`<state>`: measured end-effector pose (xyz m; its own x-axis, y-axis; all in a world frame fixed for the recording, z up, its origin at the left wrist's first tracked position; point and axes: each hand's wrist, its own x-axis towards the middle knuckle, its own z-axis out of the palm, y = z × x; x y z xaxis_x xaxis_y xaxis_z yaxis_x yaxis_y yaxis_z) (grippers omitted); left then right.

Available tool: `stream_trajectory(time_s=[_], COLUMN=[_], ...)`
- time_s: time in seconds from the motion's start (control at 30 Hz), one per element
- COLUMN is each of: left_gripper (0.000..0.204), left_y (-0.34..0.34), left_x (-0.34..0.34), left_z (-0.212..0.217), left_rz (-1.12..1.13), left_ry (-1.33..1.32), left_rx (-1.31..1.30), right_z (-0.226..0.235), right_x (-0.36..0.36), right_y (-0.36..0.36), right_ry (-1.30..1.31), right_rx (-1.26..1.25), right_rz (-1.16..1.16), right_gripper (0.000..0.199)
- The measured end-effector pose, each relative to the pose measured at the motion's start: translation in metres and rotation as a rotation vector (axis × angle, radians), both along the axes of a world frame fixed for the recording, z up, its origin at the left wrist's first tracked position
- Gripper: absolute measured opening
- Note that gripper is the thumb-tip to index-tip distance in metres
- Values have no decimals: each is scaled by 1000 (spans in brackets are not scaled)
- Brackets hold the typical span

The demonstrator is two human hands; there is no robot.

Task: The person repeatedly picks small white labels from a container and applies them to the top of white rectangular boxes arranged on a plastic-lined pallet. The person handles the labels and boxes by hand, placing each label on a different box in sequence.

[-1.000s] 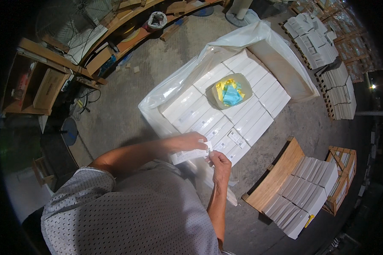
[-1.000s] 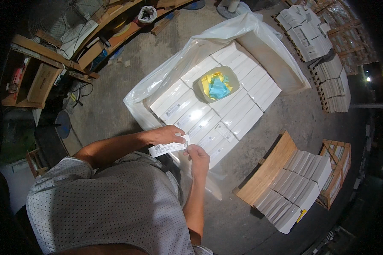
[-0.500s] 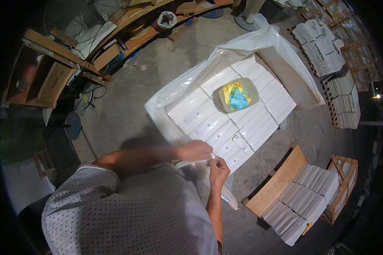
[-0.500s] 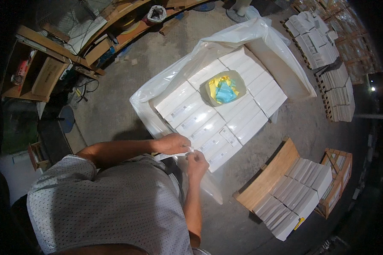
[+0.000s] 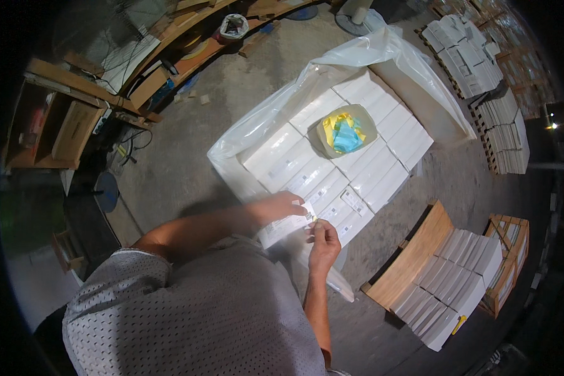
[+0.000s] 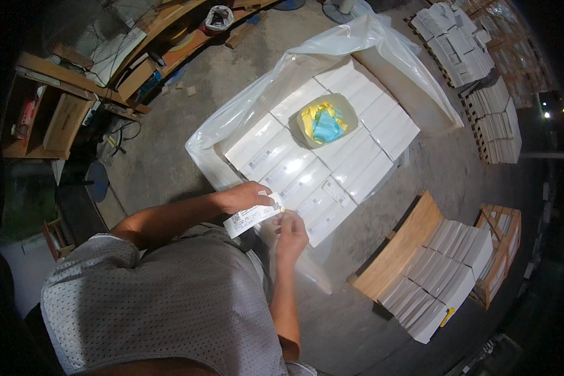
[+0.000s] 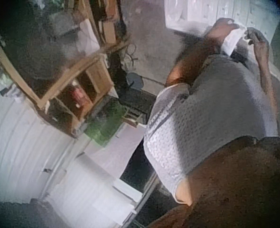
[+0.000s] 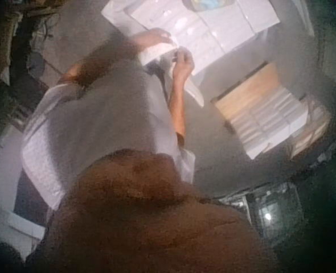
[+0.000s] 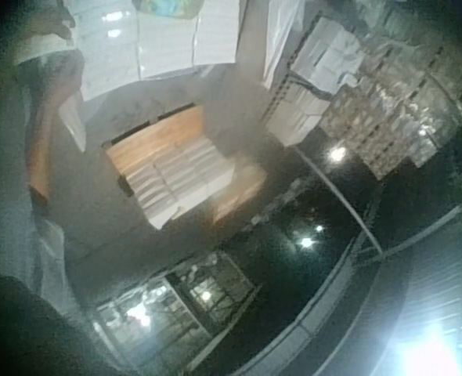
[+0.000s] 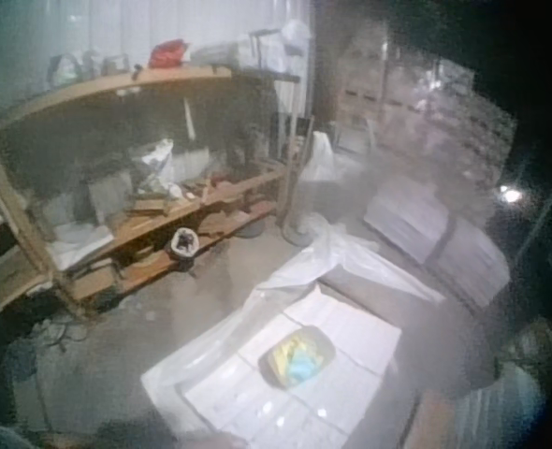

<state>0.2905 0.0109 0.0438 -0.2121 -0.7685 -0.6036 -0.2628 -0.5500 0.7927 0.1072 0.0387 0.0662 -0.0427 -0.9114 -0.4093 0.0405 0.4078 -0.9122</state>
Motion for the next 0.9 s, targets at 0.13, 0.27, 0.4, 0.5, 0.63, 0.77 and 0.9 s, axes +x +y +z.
stream_trajectory(time_s=[0.13,0.27,0.4,0.5,0.63,0.77,0.9], left_gripper=[47,41,36,36,34,28,23], left_y=[1,2,4,2,-3,-6,-8], left_x=[-1,-7,-8,-8,-10,-17,-28], left_z=[-2,-6,-5,-1,3,2,-3], left_rz=[75,-4,-129,-189,47,103,-4], left_ry=[53,-60,-49,-76,329,473,305], left_rx=[47,-43,-161,-200,153,167,7], right_z=[0,-11,-14,-12,-10,-11,-13], right_x=[5,6,-1,-7,-10,-13,-12], right_y=[1,-1,-4,-9,-15,-17,-18], right_ry=[229,248,83,79,-42,-14,79], right_rx=[-77,-114,85,165,176,124,159], right_rz=[43,25,8,29,-34,32,72], right_gripper=[16,13,12,13,13,16,20])
